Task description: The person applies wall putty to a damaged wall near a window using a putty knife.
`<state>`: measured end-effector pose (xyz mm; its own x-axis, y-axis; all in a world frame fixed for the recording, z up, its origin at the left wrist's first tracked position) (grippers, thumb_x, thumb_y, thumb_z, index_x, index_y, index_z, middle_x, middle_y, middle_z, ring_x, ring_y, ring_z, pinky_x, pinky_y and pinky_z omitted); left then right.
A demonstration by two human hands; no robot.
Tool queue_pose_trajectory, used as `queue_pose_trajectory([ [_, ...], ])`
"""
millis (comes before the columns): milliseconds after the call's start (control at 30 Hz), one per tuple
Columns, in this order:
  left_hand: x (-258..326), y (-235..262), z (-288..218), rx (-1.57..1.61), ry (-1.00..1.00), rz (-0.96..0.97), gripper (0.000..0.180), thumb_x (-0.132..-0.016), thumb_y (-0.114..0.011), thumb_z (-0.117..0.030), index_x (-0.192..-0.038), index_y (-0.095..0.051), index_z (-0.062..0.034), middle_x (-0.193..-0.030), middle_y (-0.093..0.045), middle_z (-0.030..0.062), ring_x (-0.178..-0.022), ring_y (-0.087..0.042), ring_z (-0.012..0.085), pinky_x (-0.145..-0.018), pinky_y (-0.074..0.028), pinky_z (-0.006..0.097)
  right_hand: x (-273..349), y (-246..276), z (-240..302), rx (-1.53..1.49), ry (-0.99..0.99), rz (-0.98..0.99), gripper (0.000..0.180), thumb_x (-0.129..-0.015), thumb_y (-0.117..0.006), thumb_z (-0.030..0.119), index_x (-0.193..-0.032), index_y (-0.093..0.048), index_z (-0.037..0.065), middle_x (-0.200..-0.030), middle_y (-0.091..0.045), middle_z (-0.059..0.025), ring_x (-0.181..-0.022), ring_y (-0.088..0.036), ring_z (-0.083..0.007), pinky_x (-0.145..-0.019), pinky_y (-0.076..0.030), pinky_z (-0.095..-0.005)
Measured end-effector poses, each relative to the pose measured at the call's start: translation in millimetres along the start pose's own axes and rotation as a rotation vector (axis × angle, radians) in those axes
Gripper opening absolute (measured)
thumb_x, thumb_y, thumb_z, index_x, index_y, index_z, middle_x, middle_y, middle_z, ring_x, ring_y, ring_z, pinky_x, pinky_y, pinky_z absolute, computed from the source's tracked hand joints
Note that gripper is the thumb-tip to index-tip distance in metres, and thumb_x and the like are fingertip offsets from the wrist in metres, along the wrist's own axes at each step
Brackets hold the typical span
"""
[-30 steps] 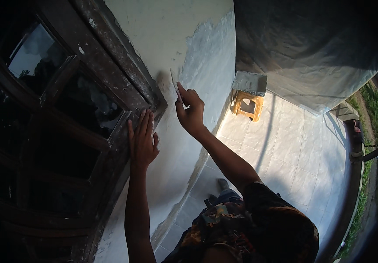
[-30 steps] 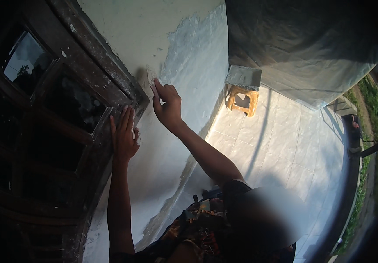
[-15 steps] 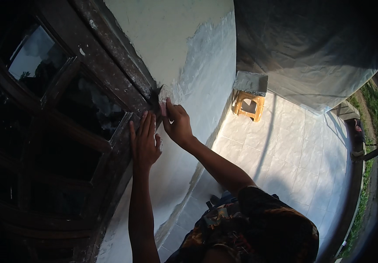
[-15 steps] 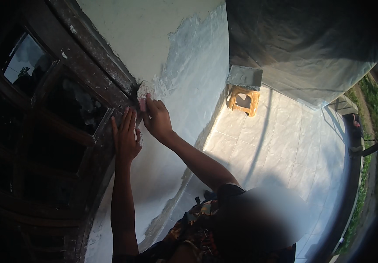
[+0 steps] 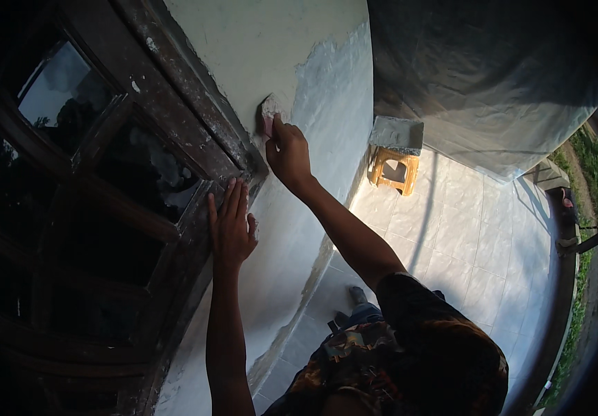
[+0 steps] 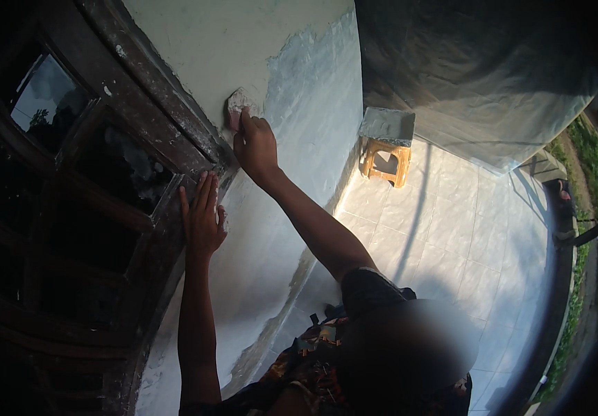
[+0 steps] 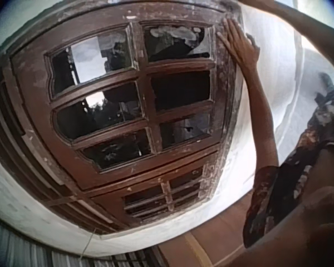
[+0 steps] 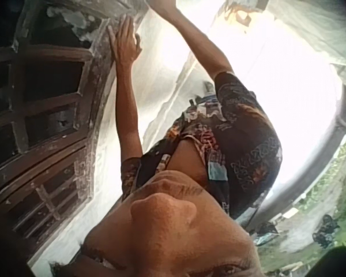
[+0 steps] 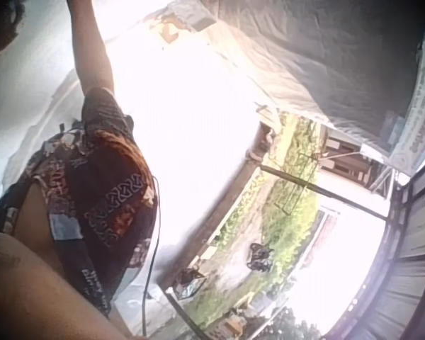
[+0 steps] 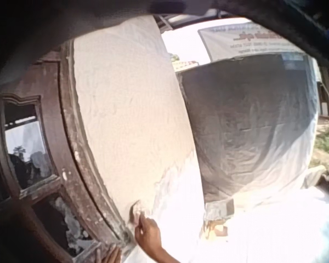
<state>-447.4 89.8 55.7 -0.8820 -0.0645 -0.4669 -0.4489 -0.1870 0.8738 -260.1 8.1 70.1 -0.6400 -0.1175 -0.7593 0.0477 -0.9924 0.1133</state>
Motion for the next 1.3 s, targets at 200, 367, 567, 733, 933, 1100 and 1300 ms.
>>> queue_pose_trajectory([
  [200, 8.0, -1.4, 7.7, 0.034, 0.055, 0.075, 0.059, -0.092, -0.046, -0.016, -0.149, -0.037, -0.0037, -0.156, -0.035, 0.0132, -0.148, -0.028, 0.0232, -0.121, -0.009, 0.056, 93.2, 17.1, 69.0, -0.409, -0.157, 0.303, 0.044, -0.080, -0.062, 0.001, -0.124, -0.062, -0.005, -0.083, -0.063, -0.0187, -0.074, -0.066, -0.0309, -0.070, -0.055, -0.0370],
  [367, -2.2, 6.1, -4.0, -0.023, 0.011, 0.040, 0.055, -0.098, -0.039, -0.023, -0.148, -0.037, 0.0003, -0.154, -0.039, 0.0150, -0.147, -0.030, 0.0249, -0.121, -0.006, 0.058, 36.7, 44.5, 34.1, -0.330, -0.208, 0.046, 0.045, -0.079, -0.058, -0.003, -0.124, -0.063, -0.005, -0.078, -0.062, -0.0154, -0.063, -0.062, -0.0212, -0.063, -0.051, -0.0310],
  [567, 0.2, 0.4, 0.3, -0.012, 0.021, 0.028, 0.055, -0.100, -0.034, -0.026, -0.148, -0.038, -0.0002, -0.155, -0.039, 0.0128, -0.148, -0.030, 0.0240, -0.120, -0.006, 0.059, -21.1, 26.1, -17.1, -0.097, -0.190, -0.089, 0.043, -0.079, -0.057, -0.001, -0.121, -0.063, -0.005, -0.078, -0.062, -0.0192, -0.069, -0.062, -0.0316, -0.066, -0.051, -0.0388],
  [733, 4.1, 2.0, 3.1, 0.007, 0.027, 0.018, 0.056, -0.096, -0.038, -0.023, -0.147, -0.039, -0.0006, -0.155, -0.038, 0.0129, -0.147, -0.030, 0.0231, -0.121, -0.009, 0.058, 38.0, 3.4, -6.8, -0.075, -0.042, 0.074, 0.048, -0.076, -0.059, -0.004, -0.125, -0.058, -0.006, -0.082, -0.061, -0.0186, -0.081, -0.060, -0.0367, -0.072, -0.051, -0.0433],
  [933, 0.7, 5.6, -2.9, 0.000, 0.008, 0.000, 0.058, -0.091, -0.044, -0.017, -0.147, -0.039, -0.0008, -0.155, -0.039, 0.0130, -0.147, -0.031, 0.0221, -0.121, -0.012, 0.055, 78.7, 39.0, -1.3, -0.834, -0.489, 0.110, 0.026, -0.085, -0.056, -0.002, -0.108, -0.067, -0.008, -0.082, -0.065, -0.0082, -0.072, -0.064, -0.0146, -0.065, -0.057, -0.0302],
  [1100, 2.7, 5.6, -0.2, -0.001, 0.025, -0.009, 0.060, -0.090, -0.047, -0.015, -0.147, -0.039, -0.0009, -0.155, -0.039, 0.0122, -0.147, -0.031, 0.0215, -0.122, -0.012, 0.054, 43.5, 60.1, -18.3, -1.134, -0.749, 0.127, 0.014, -0.089, -0.055, -0.001, -0.094, -0.068, -0.004, -0.087, -0.067, -0.0116, -0.071, -0.066, -0.0206, -0.067, -0.059, -0.0362],
  [1300, 2.7, 3.7, -0.5, 0.011, 0.023, -0.013, 0.058, -0.091, -0.046, -0.016, -0.147, -0.040, -0.0009, -0.154, -0.040, 0.0122, -0.147, -0.031, 0.0216, -0.122, -0.012, 0.054, 43.4, 65.9, -38.1, -1.096, -0.739, 0.084, 0.013, -0.089, -0.056, 0.000, -0.094, -0.068, -0.003, -0.084, -0.067, -0.0106, -0.073, -0.066, -0.0186, -0.067, -0.058, -0.0354],
])
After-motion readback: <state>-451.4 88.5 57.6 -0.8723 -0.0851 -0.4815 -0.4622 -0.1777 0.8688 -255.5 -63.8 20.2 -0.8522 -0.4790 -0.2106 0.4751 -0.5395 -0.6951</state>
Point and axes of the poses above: each hand's wrist, its own x-axis away from the middle knuckle, its own y-axis out of the back of the hand, z = x × y, the point moved 2 cm from there along -x, towards the middle knuckle
